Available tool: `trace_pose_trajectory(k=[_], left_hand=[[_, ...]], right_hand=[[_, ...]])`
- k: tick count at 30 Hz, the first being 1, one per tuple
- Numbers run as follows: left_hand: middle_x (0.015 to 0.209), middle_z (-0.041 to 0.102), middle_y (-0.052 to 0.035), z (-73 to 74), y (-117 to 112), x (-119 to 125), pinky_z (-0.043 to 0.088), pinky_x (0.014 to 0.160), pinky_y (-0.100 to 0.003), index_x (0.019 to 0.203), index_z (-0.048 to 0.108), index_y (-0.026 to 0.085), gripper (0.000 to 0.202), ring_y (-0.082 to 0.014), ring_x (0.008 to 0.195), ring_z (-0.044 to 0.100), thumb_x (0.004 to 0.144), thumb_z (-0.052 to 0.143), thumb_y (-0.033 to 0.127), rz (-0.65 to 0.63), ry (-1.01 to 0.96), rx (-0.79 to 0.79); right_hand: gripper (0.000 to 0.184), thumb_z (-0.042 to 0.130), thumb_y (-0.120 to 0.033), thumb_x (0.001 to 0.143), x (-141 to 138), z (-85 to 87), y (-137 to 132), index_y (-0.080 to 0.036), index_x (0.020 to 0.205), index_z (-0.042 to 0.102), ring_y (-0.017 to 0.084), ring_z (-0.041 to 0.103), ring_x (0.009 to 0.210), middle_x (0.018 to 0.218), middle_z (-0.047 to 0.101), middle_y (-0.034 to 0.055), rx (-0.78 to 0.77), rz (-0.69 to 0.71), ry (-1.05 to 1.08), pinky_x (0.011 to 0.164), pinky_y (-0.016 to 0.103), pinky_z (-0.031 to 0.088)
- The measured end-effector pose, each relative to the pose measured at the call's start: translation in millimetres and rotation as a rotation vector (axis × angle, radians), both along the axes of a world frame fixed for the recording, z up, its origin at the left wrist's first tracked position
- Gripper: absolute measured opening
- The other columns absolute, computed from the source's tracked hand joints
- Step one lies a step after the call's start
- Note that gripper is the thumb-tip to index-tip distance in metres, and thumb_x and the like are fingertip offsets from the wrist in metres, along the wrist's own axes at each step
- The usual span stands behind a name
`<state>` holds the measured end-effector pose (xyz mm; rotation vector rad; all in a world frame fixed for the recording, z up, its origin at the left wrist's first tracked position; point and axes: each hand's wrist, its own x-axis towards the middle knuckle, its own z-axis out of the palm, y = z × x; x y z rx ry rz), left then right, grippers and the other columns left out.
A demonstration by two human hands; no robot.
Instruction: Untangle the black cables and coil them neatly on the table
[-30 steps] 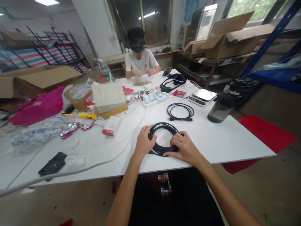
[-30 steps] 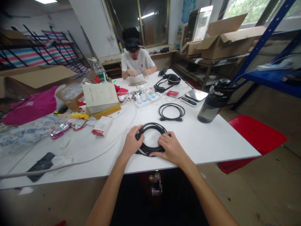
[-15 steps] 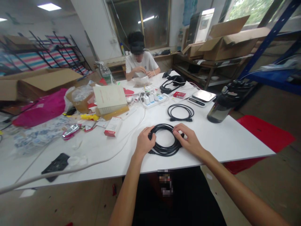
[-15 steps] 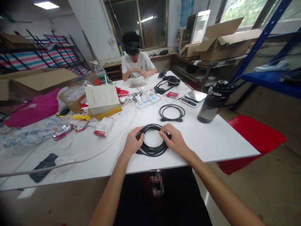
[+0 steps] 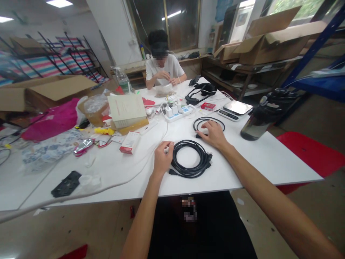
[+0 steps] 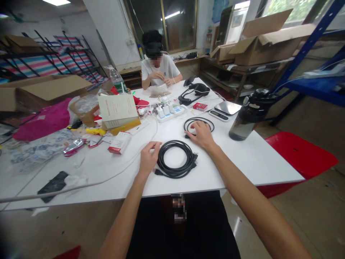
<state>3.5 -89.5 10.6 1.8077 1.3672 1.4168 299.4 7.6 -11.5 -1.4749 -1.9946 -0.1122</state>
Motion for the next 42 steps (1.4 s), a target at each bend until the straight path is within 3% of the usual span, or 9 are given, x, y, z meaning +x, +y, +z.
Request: trace_pose_trajectory(k=[3,7,12,17,21,27,34,38,42], left_hand=[[0.103,0.082,-0.0104,-5.2,15,-1,0.056,0.092,-0.037,0.101,0.080,0.019,0.036,-0.0246,0.097,0.075,0.106,0.061,0.049,-0.019,-0.165,-0.174],[0.102,0.082,-0.0122,-8.8,42,-18,0.059,0.089,-0.038,0.115,0.079,0.015,0.047,-0.0240,0.091,0.076,0.098,0.072,0.058,-0.183,-0.309,-0.378],[0.103,0.081,-0.0133,-0.4,76,-44,0.063,0.084,-0.039,0.123,0.075,0.012,0.051,-0.0229,0.090,0.075,0.087,0.088,0.047,-0.339,-0.555,-0.571],[0.096,0.080,-0.0096,-0.5,90,-50,0.061,0.087,-0.032,0.112,0.078,0.011,0.026,-0.0154,0.085,0.074,0.094,0.080,0.029,-0.226,-0.839,-0.537],[0.092,0.078,-0.0077,-4.0,86,-50,0.059,0.082,-0.027,0.107,0.080,0.010,0.019,-0.0126,0.081,0.071,0.094,0.079,0.024,-0.217,-0.857,-0.524],[0.089,0.076,-0.0078,-2.3,84,-49,0.057,0.081,-0.028,0.103,0.081,0.010,0.017,-0.0128,0.078,0.069,0.092,0.080,0.023,-0.204,-0.892,-0.552],[0.088,0.075,-0.0066,-3.8,84,-50,0.056,0.082,-0.028,0.101,0.080,0.010,0.015,-0.0126,0.078,0.068,0.091,0.081,0.021,-0.220,-0.898,-0.548],[0.089,0.076,-0.0066,-3.4,85,-52,0.056,0.081,-0.028,0.103,0.079,0.010,0.019,-0.0130,0.080,0.070,0.091,0.083,0.023,-0.247,-0.903,-0.552],[0.091,0.076,-0.0069,-2.3,89,-54,0.057,0.081,-0.030,0.106,0.078,0.011,0.026,-0.0146,0.081,0.071,0.091,0.085,0.031,-0.297,-0.864,-0.571]], right_hand=[[0.053,0.060,-0.071,0.099,0,5.8,-5,-0.019,0.103,0.066,0.025,0.063,0.102,0.106,0.072,0.0109,-0.106,0.026,-0.018,0.091,0.037,0.040],[0.063,0.063,-0.083,0.091,0,12.9,-9,-0.020,0.097,0.065,0.019,0.059,0.085,0.094,0.070,0.0067,-0.223,0.102,-0.053,0.077,0.032,0.035],[0.059,0.064,-0.078,0.092,4,12.5,-11,-0.020,0.097,0.065,0.018,0.059,0.085,0.098,0.072,0.0071,-0.260,0.124,-0.068,0.073,0.030,0.031],[0.050,0.062,-0.070,0.098,5,9.8,-9,-0.020,0.099,0.064,0.018,0.060,0.087,0.100,0.073,0.0066,-0.281,0.075,-0.043,0.072,0.029,0.031],[0.051,0.060,-0.071,0.099,4,9.7,-8,-0.020,0.100,0.066,0.019,0.061,0.086,0.099,0.074,0.0073,-0.284,0.029,-0.043,0.070,0.030,0.031],[0.056,0.053,-0.075,0.101,5,8.0,-6,-0.021,0.106,0.067,0.023,0.066,0.086,0.100,0.077,0.0097,-0.250,-0.093,0.000,0.071,0.032,0.034],[0.057,0.055,-0.076,0.099,5,3.6,-8,-0.022,0.112,0.065,0.025,0.068,0.089,0.108,0.077,0.0108,-0.231,-0.115,0.094,0.072,0.033,0.040],[0.059,0.054,-0.078,0.098,-4,18.1,-5,-0.021,0.111,0.062,0.023,0.066,0.087,0.108,0.075,0.0109,-0.230,-0.023,0.194,0.076,0.033,0.044],[0.060,0.047,-0.080,0.100,-30,53.2,14,-0.021,0.108,0.056,0.021,0.060,0.078,0.095,0.070,0.0096,-0.164,0.028,0.332,0.073,0.033,0.043]])
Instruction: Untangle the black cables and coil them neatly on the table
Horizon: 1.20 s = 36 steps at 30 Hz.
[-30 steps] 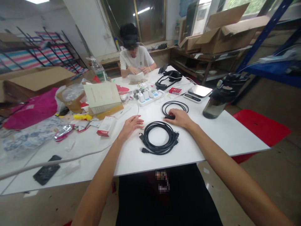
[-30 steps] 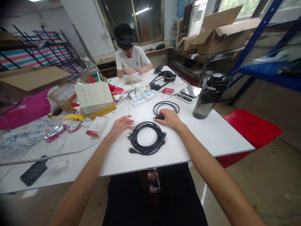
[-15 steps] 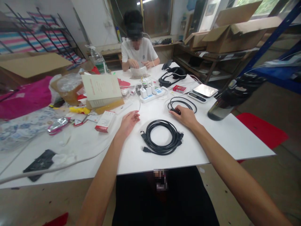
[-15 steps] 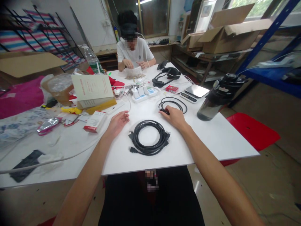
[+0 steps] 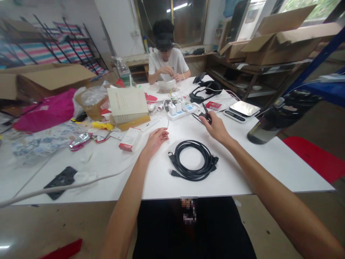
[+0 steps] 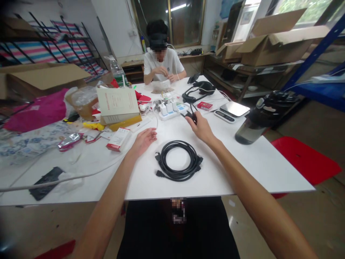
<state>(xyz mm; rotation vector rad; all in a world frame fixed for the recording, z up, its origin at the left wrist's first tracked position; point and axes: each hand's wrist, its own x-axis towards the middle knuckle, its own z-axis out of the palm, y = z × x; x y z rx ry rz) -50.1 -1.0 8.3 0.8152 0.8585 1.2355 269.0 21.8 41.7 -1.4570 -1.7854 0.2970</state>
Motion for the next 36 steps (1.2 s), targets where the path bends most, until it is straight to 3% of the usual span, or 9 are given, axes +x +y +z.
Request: trace_pose_trajectory(k=[3,7,11,13,15,20,28,33,36], left_hand=[[0.094,0.078,-0.0083,-0.5,1,0,0.058,0.085,-0.031,0.109,0.078,0.011,0.035,-0.0163,0.084,0.073,0.090,0.088,0.039,-0.039,0.021,0.016],[0.102,0.080,-0.0126,-1.7,2,-2,0.060,0.090,-0.035,0.119,0.077,0.011,0.053,-0.0205,0.091,0.076,0.093,0.083,0.057,-0.088,0.024,0.012],[0.108,0.081,-0.0165,-2.7,6,-5,0.061,0.095,-0.040,0.124,0.075,0.014,0.065,-0.0256,0.098,0.078,0.095,0.071,0.072,-0.114,-0.004,-0.018],[0.108,0.082,-0.0167,-3.6,8,-7,0.061,0.095,-0.041,0.123,0.075,0.014,0.065,-0.0263,0.099,0.079,0.095,0.070,0.074,-0.122,-0.015,-0.030],[0.108,0.082,-0.0162,-4.5,8,-8,0.061,0.093,-0.040,0.120,0.075,0.015,0.062,-0.0261,0.099,0.079,0.094,0.074,0.071,-0.133,-0.018,-0.034],[0.106,0.082,-0.0144,-4.2,5,-9,0.060,0.086,-0.035,0.121,0.077,0.014,0.050,-0.0233,0.096,0.077,0.094,0.082,0.056,-0.154,0.058,0.017],[0.108,0.080,-0.0118,1.2,0,-10,0.056,0.095,-0.035,0.121,0.079,0.014,0.045,-0.0196,0.099,0.074,0.082,0.096,0.030,-0.145,0.158,0.030],[0.108,0.079,-0.0102,0.2,1,-10,0.055,0.101,-0.035,0.118,0.080,0.015,0.047,-0.0186,0.101,0.074,0.076,0.098,0.025,-0.135,0.154,0.047],[0.107,0.079,-0.0102,-0.6,1,-10,0.055,0.101,-0.035,0.116,0.080,0.015,0.047,-0.0186,0.102,0.073,0.074,0.099,0.026,-0.129,0.154,0.038]], right_hand=[[0.052,0.045,-0.072,0.104,-33,25.8,18,-0.022,0.116,0.051,0.020,0.060,0.077,0.091,0.069,0.0075,-0.011,0.115,0.040,0.072,0.032,0.043],[0.039,0.049,-0.056,0.106,-82,45.8,37,-0.020,0.123,0.050,0.019,0.060,0.074,0.089,0.071,0.0068,-0.085,0.336,-0.113,0.070,0.029,0.041],[0.032,0.055,-0.054,0.107,-108,57.0,48,-0.022,0.111,0.052,0.015,0.060,0.064,0.084,0.074,0.0044,-0.266,0.630,-0.225,0.064,0.027,0.040],[0.035,0.058,-0.056,0.106,-112,60.7,53,-0.022,0.101,0.054,0.014,0.060,0.062,0.084,0.075,0.0042,-0.389,0.773,-0.271,0.062,0.027,0.041],[0.038,0.062,-0.055,0.104,-113,62.7,59,-0.021,0.089,0.057,0.014,0.059,0.063,0.081,0.073,0.0047,-0.414,0.829,-0.363,0.062,0.027,0.041],[0.037,0.068,-0.049,0.101,-107,65.9,68,-0.019,0.080,0.063,0.013,0.054,0.061,0.075,0.069,0.0044,-0.362,0.827,-0.460,0.061,0.028,0.038],[0.046,0.065,-0.065,0.101,-68,81.9,85,-0.020,0.089,0.059,0.014,0.061,0.058,0.071,0.068,0.0034,-0.311,0.801,-0.094,0.062,0.028,0.049],[0.047,0.058,-0.061,0.106,-44,104.3,83,-0.016,0.094,0.064,0.016,0.068,0.074,0.076,0.068,0.0045,-0.047,0.588,-0.058,0.081,0.034,0.059],[0.049,0.049,-0.060,0.111,-29,124.4,68,-0.013,0.109,0.064,0.015,0.070,0.079,0.084,0.072,0.0063,0.040,0.435,0.051,0.087,0.034,0.060]])
